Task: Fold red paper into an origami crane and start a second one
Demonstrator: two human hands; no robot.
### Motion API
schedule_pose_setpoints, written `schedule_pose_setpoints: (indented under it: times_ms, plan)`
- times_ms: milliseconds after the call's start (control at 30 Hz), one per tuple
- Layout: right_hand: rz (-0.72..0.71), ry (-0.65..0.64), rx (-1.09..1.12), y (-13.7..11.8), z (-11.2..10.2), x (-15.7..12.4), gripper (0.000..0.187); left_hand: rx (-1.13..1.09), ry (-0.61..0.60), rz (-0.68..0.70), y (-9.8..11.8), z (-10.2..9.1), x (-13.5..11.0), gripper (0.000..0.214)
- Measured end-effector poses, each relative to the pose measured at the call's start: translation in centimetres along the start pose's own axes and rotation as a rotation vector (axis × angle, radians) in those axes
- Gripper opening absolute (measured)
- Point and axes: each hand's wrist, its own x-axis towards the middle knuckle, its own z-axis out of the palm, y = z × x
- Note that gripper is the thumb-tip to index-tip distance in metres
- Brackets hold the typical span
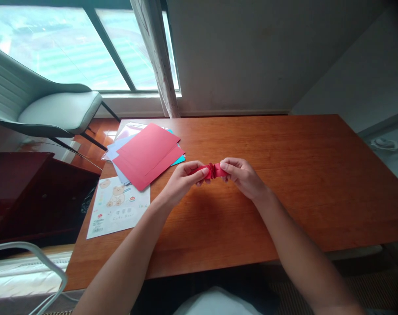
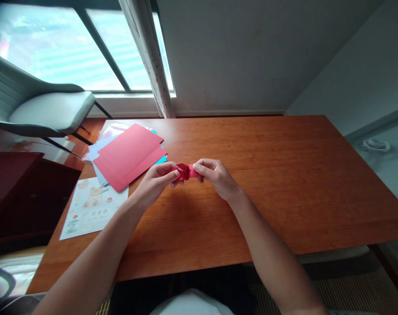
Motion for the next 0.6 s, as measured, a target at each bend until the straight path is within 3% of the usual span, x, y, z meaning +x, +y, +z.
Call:
schedule_pose_setpoints:
  times_ms: [167,433,600]
  plan:
    - [0.088,0.006,0.246,0.4,0.2,-0.1,0.031,-0.21,0.01,-0.034,-0.1,0.2,-0.1,0.028]
    - [0.124,0.038,0.347,0.9,0.8,0.1,0.035,-0.398,0.034,-0.089,0.1,0.8,-0.2,0.034]
    - [0.137,-0.011,0.361,1.1,1.0,0.1,0.033,-0.503,0.019,-0.111,-0.3,1.1,-0.3,0.042]
